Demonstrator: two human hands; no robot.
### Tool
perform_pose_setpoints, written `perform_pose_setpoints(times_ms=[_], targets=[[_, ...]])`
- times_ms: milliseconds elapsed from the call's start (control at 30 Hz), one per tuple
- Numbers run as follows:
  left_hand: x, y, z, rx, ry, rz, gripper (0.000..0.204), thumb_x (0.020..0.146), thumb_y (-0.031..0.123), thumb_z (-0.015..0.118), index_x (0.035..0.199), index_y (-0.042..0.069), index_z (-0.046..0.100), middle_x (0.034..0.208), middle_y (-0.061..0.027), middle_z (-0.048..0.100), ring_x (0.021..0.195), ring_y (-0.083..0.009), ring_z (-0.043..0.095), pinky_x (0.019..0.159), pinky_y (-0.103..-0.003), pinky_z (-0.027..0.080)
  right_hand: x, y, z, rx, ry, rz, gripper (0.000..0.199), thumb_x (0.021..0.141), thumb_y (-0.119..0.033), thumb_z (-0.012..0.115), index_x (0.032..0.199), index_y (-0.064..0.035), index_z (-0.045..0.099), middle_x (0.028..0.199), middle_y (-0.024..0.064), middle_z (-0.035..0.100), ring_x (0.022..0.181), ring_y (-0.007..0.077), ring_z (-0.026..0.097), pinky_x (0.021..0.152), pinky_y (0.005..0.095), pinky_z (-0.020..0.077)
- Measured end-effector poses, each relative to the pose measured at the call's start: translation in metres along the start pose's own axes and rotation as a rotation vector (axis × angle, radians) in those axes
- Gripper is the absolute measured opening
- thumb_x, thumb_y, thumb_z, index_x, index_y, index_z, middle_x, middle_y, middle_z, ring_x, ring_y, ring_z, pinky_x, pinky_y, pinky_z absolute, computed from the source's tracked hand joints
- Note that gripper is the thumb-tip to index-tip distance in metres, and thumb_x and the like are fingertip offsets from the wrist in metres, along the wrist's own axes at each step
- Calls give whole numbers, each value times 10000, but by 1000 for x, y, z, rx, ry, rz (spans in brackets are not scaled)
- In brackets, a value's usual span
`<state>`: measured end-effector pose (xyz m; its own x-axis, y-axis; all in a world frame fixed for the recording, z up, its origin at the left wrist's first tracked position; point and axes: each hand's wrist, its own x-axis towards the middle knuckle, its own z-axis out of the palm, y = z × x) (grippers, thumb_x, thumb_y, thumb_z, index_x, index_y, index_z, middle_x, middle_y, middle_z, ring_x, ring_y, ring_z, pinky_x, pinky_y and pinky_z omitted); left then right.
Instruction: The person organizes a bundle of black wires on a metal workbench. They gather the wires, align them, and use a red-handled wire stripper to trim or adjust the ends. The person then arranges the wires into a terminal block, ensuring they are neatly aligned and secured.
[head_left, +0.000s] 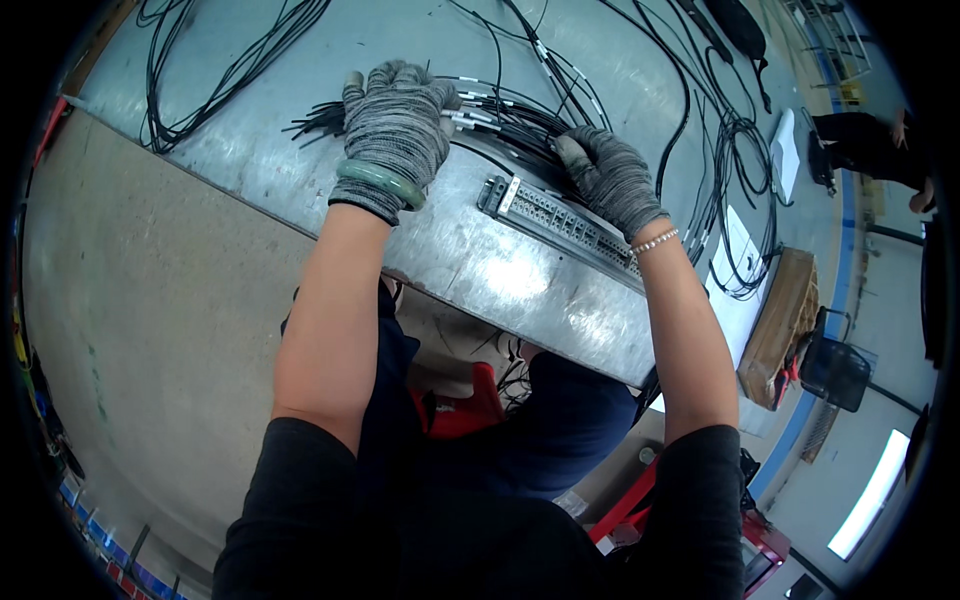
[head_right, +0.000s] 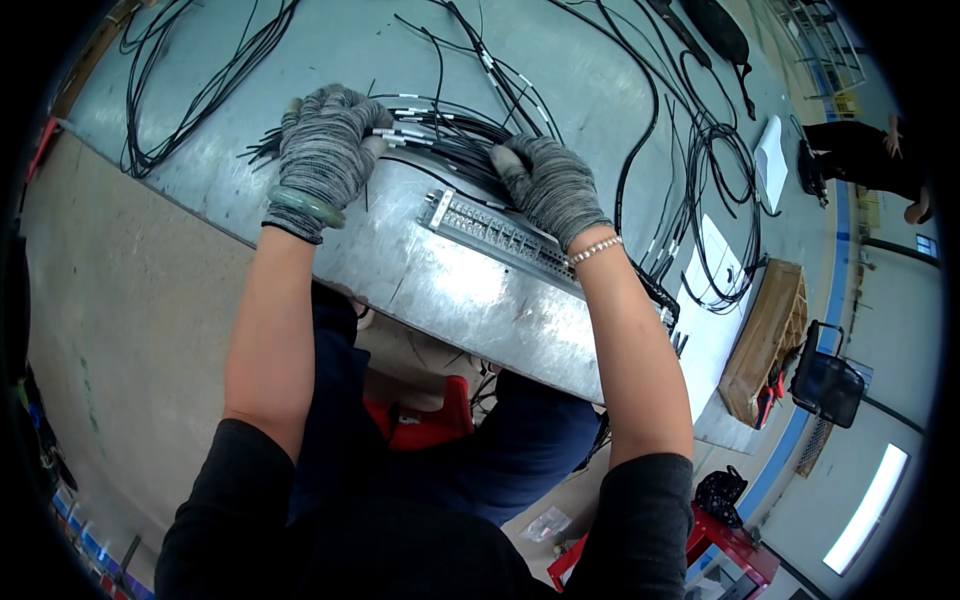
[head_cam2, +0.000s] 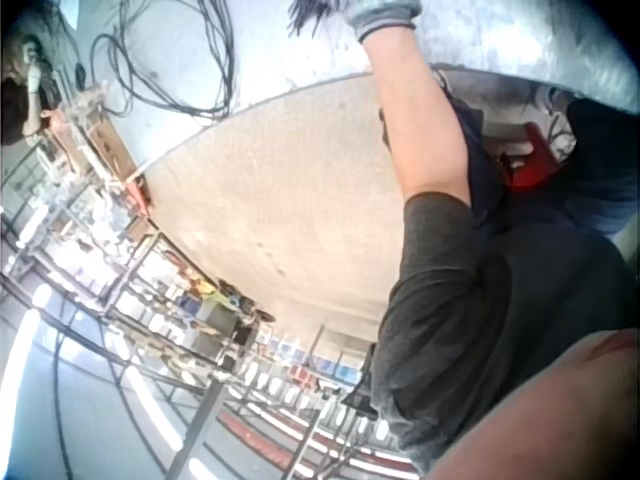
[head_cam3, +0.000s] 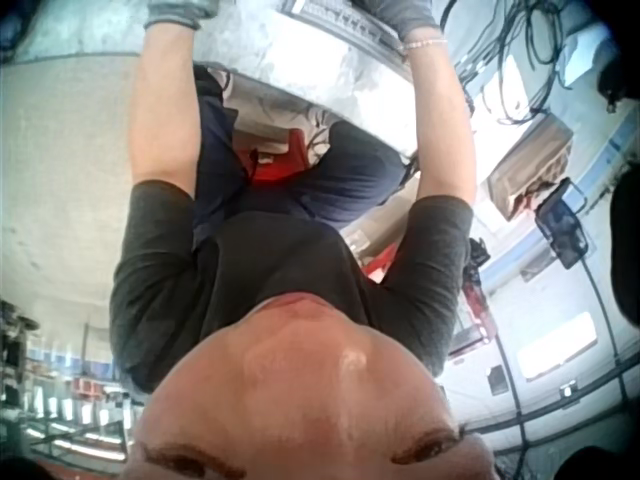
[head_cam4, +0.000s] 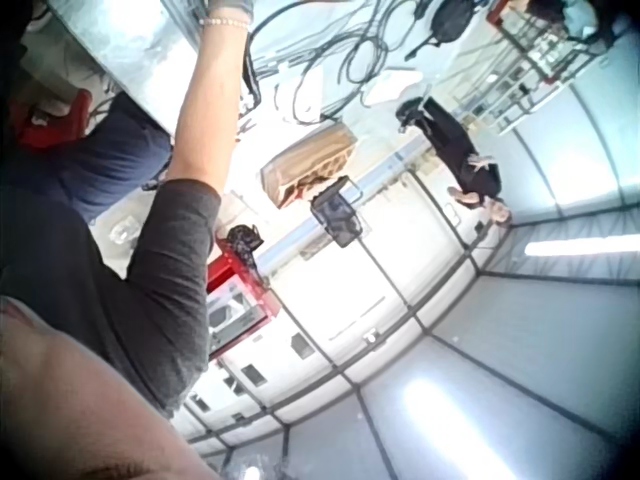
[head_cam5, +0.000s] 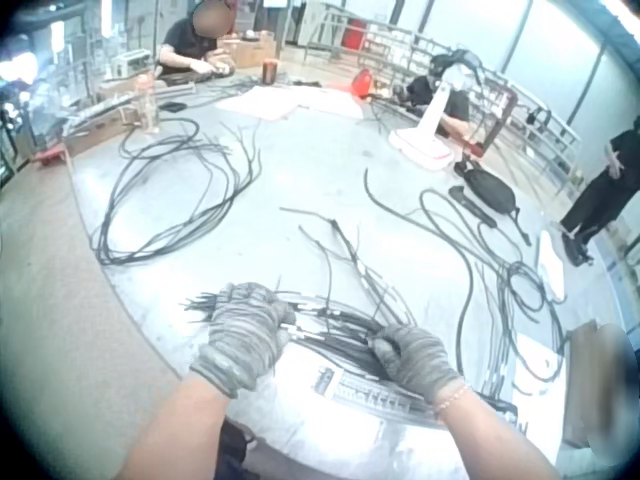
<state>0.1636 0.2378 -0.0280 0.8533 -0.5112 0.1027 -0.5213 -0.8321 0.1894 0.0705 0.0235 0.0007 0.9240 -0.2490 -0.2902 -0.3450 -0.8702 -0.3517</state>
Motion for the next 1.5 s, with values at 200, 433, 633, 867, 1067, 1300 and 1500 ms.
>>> perform_pose_setpoints(times_ms=[200, 433, 633, 867, 1067, 1300, 1500], targets=[[11, 14, -6, -75, 290, 65, 309, 790, 287, 681, 1097, 255, 656, 1244, 8, 556, 1341, -233, 332, 1131, -538, 133, 2, -11, 13, 45, 141, -134, 345, 890, -333, 615, 1066, -37, 627, 878, 183, 658, 824, 288, 652, 770, 384, 505], [0, 31, -14, -990, 766, -131, 319, 780, 253, 739, 1001, 67, 605, 1008, -59, 598, 1009, -207, 562, 914, -419, 459, 6, 0, 23, 161, 354, -124, 251, 887, -270, 612, 953, -27, 598, 780, 186, 649, 743, 345, 643, 703, 425, 503], [6, 54, -1, -1923, 41, -696, 391, 870, 359, 671, 1081, 43, 579, 928, -45, 590, 840, -140, 587, 698, -269, 530, 0, 0, 20, 217, 454, -146, 270, 869, -257, 638, 1004, -25, 601, 830, 184, 661, 778, 328, 654, 716, 406, 513], [16, 46, 16, -2054, 6, -675, 348, 953, 372, 535, 1096, 58, 579, 994, -68, 620, 894, -154, 607, 707, -271, 534, 0, 1, 1, 592, 129, -211, 333, 928, -345, 576, 1067, -47, 634, 880, 88, 662, 831, 172, 611, 800, 308, 490], [13, 49, 17, -2120, 67, -695, 304, 951, 366, 532, 1002, 68, 563, 946, -68, 606, 917, -203, 600, 749, -362, 515, 28, -13, -22, 420, -244, 70, 430, 969, -413, 470, 1030, -32, 660, 852, 115, 657, 824, 197, 607, 836, 325, 469], [14, 44, 9, -2235, 3, -729, 418, 950, 433, 509, 1040, 30, 571, 976, -111, 623, 969, -227, 610, 779, -370, 519, 41, -18, -16, 137, -263, -54, 476, 998, -402, 334, 1015, -43, 645, 911, 164, 640, 900, 263, 612, 877, 372, 456], [13, 42, 10, -2071, -92, -551, 231, 919, 243, 596, 1024, 38, 594, 1006, -105, 624, 930, -185, 623, 774, -297, 554, 35, 2, -5, 308, -111, -62, 433, 984, -402, 386, 1053, -58, 640, 1045, 158, 647, 1014, 263, 604, 930, 365, 440]])
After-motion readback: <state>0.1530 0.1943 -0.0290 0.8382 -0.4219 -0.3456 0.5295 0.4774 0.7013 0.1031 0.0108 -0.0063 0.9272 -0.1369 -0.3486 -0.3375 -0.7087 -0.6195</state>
